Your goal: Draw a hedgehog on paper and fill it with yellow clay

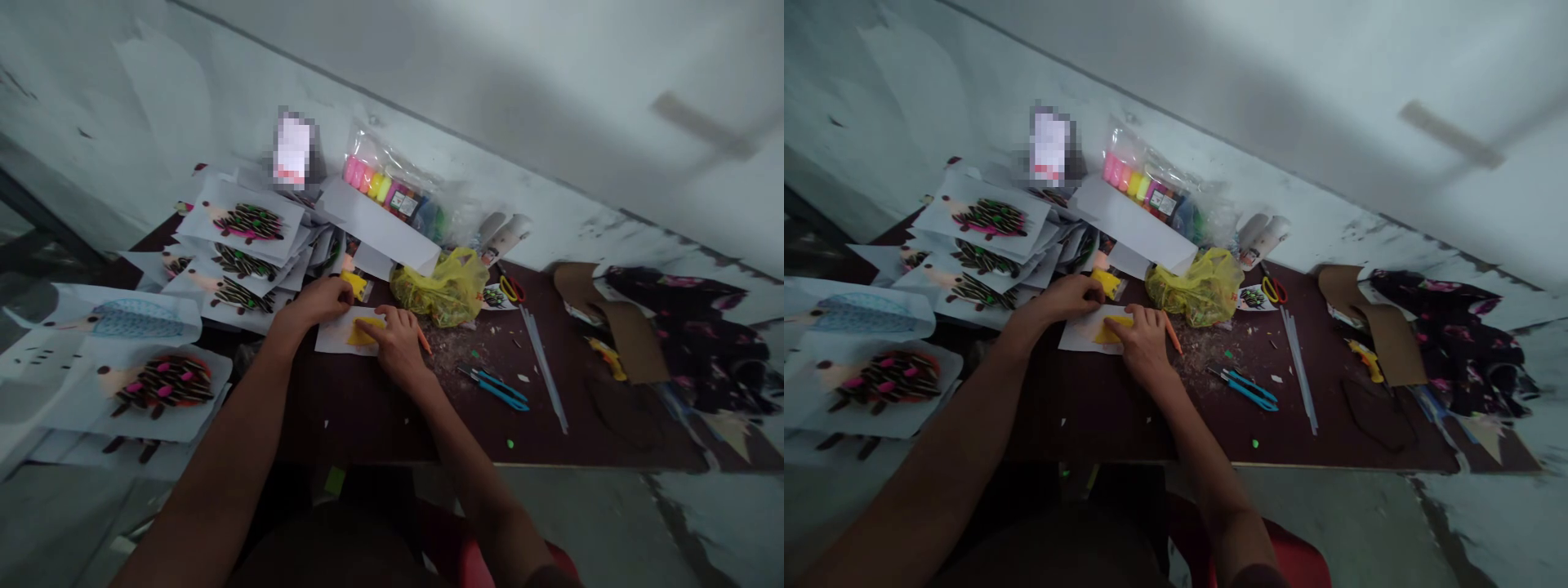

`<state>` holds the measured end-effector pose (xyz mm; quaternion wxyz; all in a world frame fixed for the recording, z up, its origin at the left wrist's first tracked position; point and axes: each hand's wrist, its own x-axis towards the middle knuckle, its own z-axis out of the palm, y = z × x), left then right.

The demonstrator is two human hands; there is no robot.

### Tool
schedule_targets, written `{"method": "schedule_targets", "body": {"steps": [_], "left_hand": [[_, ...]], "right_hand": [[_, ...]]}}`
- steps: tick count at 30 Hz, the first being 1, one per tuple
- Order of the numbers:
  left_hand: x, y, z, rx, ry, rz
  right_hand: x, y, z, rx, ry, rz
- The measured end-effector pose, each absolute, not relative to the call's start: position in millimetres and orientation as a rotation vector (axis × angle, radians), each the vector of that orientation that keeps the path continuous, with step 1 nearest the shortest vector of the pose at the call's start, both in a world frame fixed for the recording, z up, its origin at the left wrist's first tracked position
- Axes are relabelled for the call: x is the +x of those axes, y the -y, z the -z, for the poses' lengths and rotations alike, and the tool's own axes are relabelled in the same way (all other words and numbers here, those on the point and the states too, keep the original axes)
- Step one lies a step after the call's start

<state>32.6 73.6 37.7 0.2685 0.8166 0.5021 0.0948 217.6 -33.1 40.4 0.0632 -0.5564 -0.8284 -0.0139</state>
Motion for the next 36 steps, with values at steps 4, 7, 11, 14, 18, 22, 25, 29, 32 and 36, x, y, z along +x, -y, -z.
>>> {"method": "schedule_targets", "body": {"steps": [4, 7, 11, 14, 18, 22, 25, 29, 32, 36], "left_hand": [[33, -72, -39, 2.194, -1.371, -0.259], [33, -71, -41, 2.197, -1.368, -0.247], [33, -70, -44, 2.221, -1.357, -0.236], [33, -70, -44, 2.215, -1.379, -0.219], [34, -71, -43, 2.212, -1.383, -0.208], [33, -71, -41, 2.202, -1.373, -0.234], [34, -71, -40, 2.205, -1.372, -0.245], [34, -69, -40, 2.199, -1.392, -0.260], [33, -70, -40, 2.191, -1.376, -0.343], [33, -70, -41, 2.137, -1.481, -0.582]], "right_hand": [[212, 30, -40, -1.657, 2.544, 0.029], [210, 28, -39, -1.652, 2.542, 0.021], [209, 25, -35, -1.681, 2.507, -0.052], [208, 24, -34, -1.701, 2.483, -0.095], [212, 25, -36, -1.740, 2.419, -0.051], [218, 28, -35, -1.722, 2.407, -0.015], [223, 29, -33, -1.747, 2.340, 0.014], [228, 33, -28, -1.736, 2.340, 0.051], [231, 35, -24, -1.674, 2.329, 0.058], [237, 35, -22, -1.645, 2.173, 0.097]]}}
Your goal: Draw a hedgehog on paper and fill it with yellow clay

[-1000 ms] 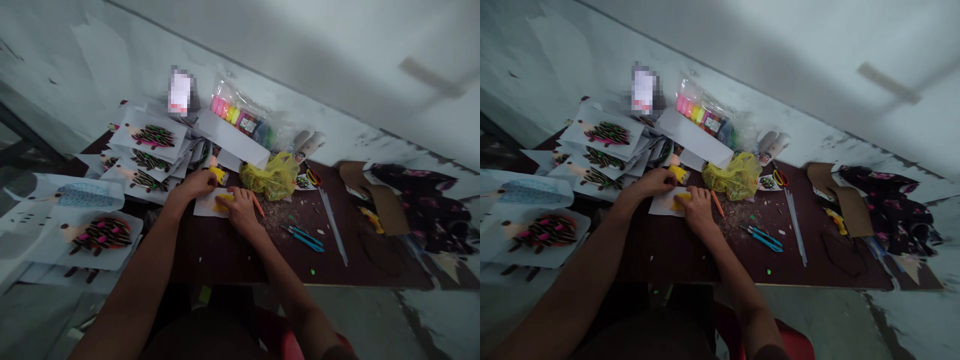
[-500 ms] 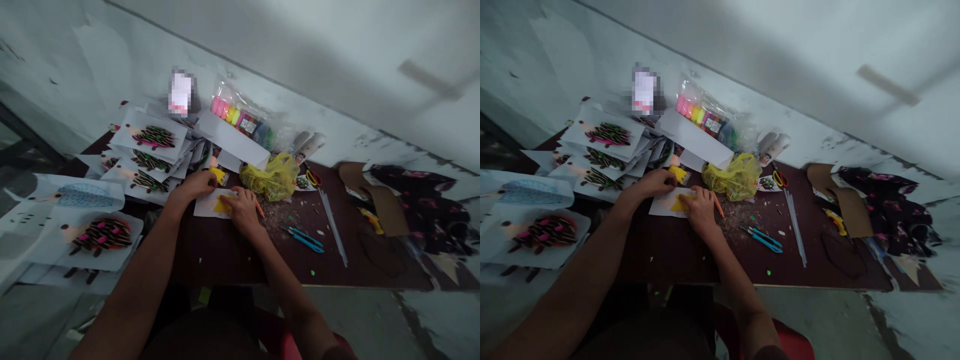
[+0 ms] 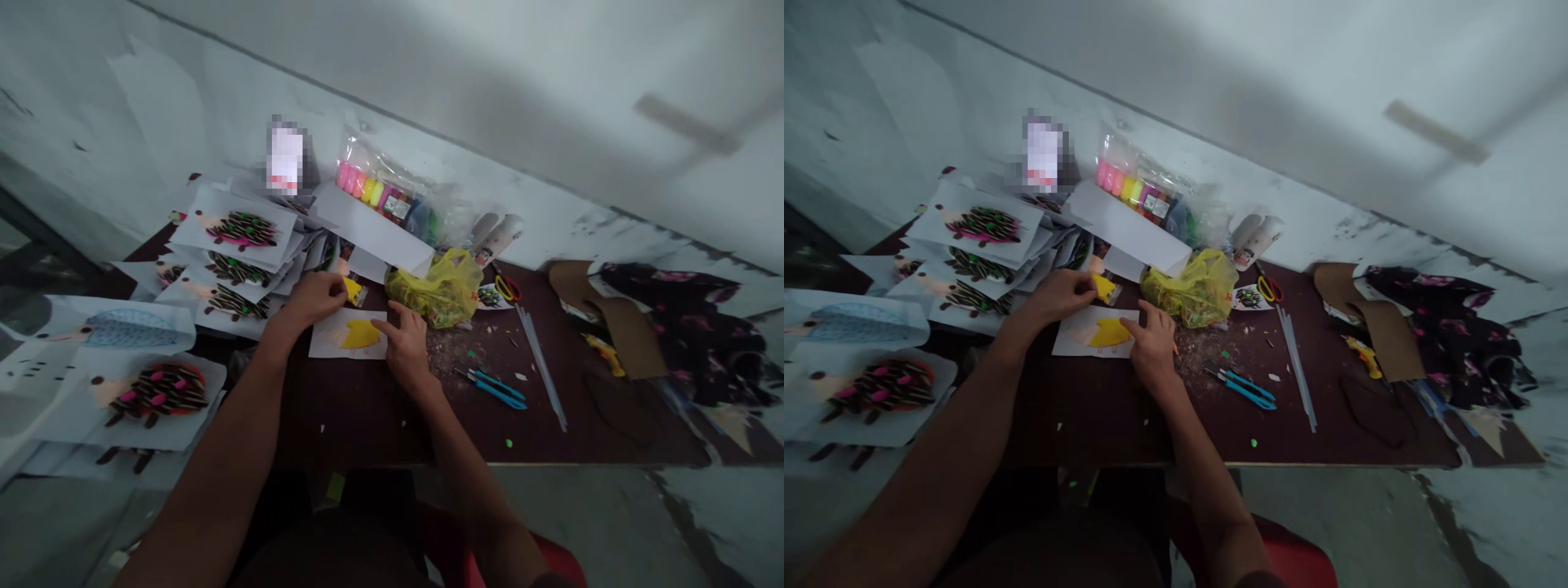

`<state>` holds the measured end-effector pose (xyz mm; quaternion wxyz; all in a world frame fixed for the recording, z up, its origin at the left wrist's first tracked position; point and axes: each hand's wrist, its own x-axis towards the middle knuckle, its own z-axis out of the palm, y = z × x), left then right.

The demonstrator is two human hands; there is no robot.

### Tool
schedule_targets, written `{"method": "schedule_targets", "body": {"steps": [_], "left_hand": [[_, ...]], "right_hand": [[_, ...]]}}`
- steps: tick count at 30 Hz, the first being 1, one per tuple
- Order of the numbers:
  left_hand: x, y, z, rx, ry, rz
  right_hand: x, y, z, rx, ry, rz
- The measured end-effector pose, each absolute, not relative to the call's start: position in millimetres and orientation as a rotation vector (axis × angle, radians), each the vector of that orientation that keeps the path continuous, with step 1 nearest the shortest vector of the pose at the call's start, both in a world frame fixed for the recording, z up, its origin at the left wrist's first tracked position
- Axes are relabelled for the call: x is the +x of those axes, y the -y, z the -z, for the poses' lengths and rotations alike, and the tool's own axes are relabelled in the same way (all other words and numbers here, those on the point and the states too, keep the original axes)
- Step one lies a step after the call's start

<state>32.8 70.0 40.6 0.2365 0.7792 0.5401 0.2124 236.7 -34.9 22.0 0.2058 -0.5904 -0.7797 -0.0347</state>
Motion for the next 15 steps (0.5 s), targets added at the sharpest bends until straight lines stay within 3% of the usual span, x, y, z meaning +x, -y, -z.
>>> {"method": "schedule_targets", "body": {"steps": [6, 15], "left_hand": [[37, -68, -40, 2.117, -1.687, -0.811], [45, -64, -37, 2.128, -1.779, -0.707]], "right_hand": [[240, 45, -21, -1.575, 2.258, 0.077], [240, 53, -17, -1.589, 2.294, 0.033]]}}
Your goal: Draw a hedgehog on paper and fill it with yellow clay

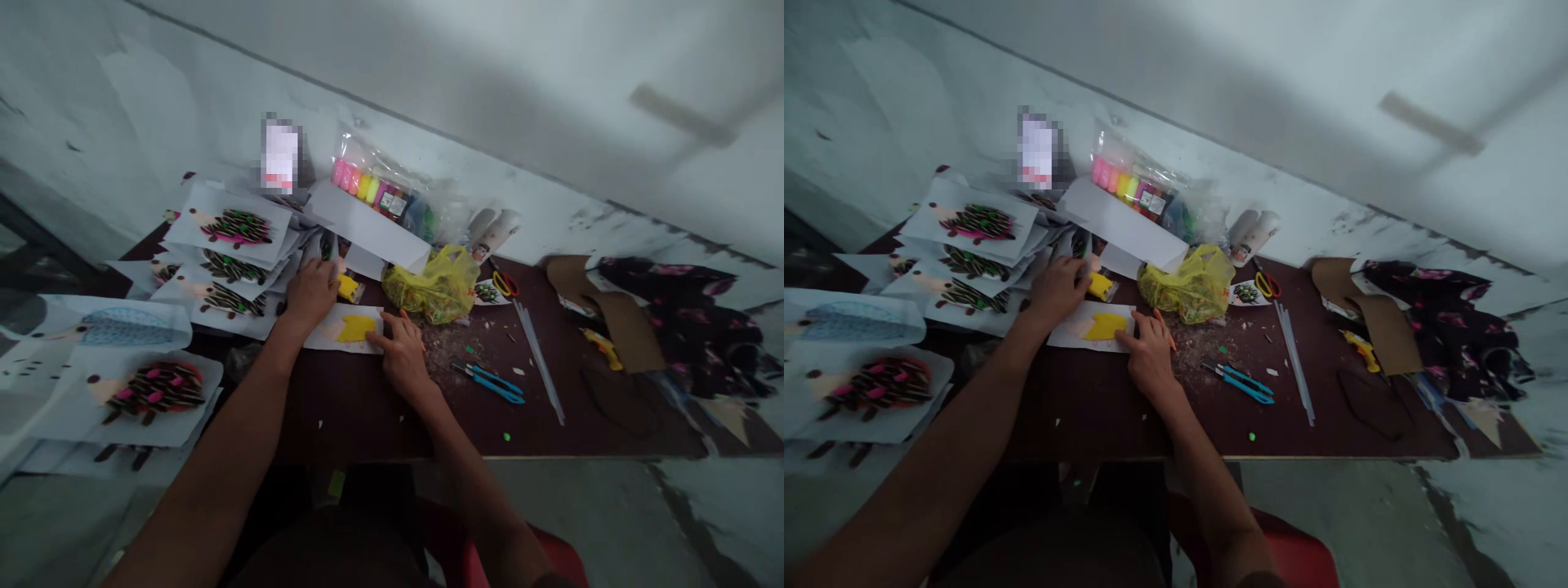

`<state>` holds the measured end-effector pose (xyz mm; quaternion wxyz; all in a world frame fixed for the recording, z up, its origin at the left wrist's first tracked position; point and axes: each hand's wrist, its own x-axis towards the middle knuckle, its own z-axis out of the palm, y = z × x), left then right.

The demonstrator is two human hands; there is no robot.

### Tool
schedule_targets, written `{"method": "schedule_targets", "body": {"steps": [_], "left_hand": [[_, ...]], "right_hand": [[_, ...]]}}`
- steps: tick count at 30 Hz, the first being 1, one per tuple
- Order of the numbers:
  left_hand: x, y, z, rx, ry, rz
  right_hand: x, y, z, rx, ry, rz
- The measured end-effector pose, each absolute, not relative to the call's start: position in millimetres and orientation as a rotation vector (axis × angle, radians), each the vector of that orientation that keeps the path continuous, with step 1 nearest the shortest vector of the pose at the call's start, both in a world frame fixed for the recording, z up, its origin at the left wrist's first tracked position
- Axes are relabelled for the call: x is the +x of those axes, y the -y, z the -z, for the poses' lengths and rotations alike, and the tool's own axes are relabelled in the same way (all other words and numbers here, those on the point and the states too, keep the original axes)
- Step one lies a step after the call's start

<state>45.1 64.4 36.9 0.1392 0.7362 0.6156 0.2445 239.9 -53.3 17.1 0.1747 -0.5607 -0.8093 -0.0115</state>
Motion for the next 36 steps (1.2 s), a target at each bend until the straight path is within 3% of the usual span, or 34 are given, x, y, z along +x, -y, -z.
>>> {"method": "schedule_targets", "body": {"steps": [8, 20, 29, 36], "left_hand": [[45, -70, -27, 2.108, -1.776, -0.647], [42, -78, -14, 2.105, -1.618, -0.838], [34, -79, -26, 2.026, -1.463, -0.974], [37, -76, -36, 1.842, -1.069, -1.045]], "right_hand": [[242, 51, -12, -1.529, 2.240, 0.041], [240, 41, -29, -1.607, 2.038, 0.004], [236, -17, -34, -1.592, 1.777, -0.324], [233, -37, -24, -1.347, 1.503, -0.779]]}}
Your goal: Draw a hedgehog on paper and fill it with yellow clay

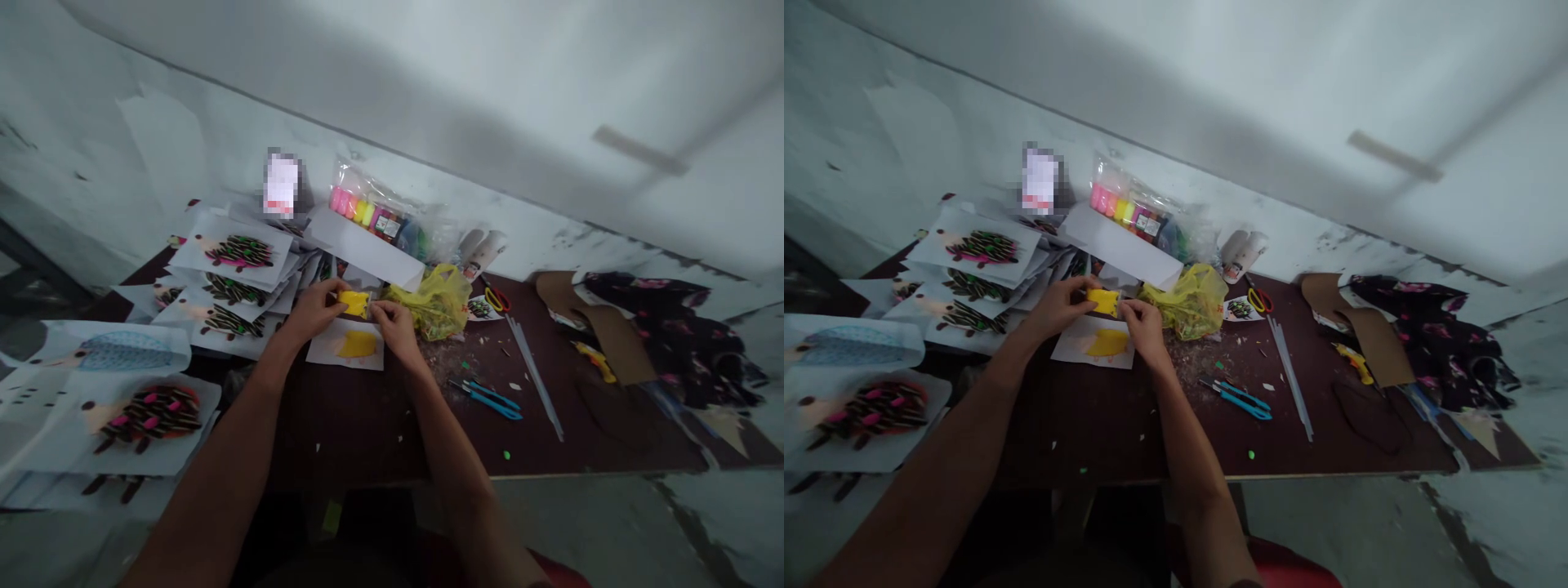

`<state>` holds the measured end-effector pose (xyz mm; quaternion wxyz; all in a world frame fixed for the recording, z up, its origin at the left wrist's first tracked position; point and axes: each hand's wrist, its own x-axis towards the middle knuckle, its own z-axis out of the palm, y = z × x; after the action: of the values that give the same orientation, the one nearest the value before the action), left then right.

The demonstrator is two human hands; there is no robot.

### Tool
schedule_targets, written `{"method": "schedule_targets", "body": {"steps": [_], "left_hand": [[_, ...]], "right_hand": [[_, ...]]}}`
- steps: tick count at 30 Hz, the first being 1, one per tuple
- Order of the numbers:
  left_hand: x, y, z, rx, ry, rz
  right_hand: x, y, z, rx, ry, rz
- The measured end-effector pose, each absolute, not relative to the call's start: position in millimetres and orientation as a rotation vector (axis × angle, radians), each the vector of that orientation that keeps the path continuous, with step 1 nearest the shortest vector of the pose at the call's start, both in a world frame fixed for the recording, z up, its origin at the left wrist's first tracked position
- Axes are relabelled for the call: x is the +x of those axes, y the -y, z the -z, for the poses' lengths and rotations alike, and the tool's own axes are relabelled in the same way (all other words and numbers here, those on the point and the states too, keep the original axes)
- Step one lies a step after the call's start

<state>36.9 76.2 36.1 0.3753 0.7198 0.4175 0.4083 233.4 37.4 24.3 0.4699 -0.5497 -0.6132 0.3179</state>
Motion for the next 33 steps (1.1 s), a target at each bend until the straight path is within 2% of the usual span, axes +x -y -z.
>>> {"method": "schedule_targets", "body": {"steps": [5, 13, 22, 33], "left_hand": [[46, -71, -37, 1.590, -0.881, -0.997], [51, -68, -38, 1.444, -0.750, -0.983], [50, -69, -34, 1.385, -0.769, -0.949], [50, -65, -39, 1.293, -0.741, -0.892]], "right_hand": [[233, -30, -26, -1.248, 1.386, -0.914], [228, -22, -29, -1.255, 1.349, -0.687], [236, -17, -26, -1.215, 1.526, -0.756], [229, -11, -33, -1.306, 1.796, -0.400]]}}
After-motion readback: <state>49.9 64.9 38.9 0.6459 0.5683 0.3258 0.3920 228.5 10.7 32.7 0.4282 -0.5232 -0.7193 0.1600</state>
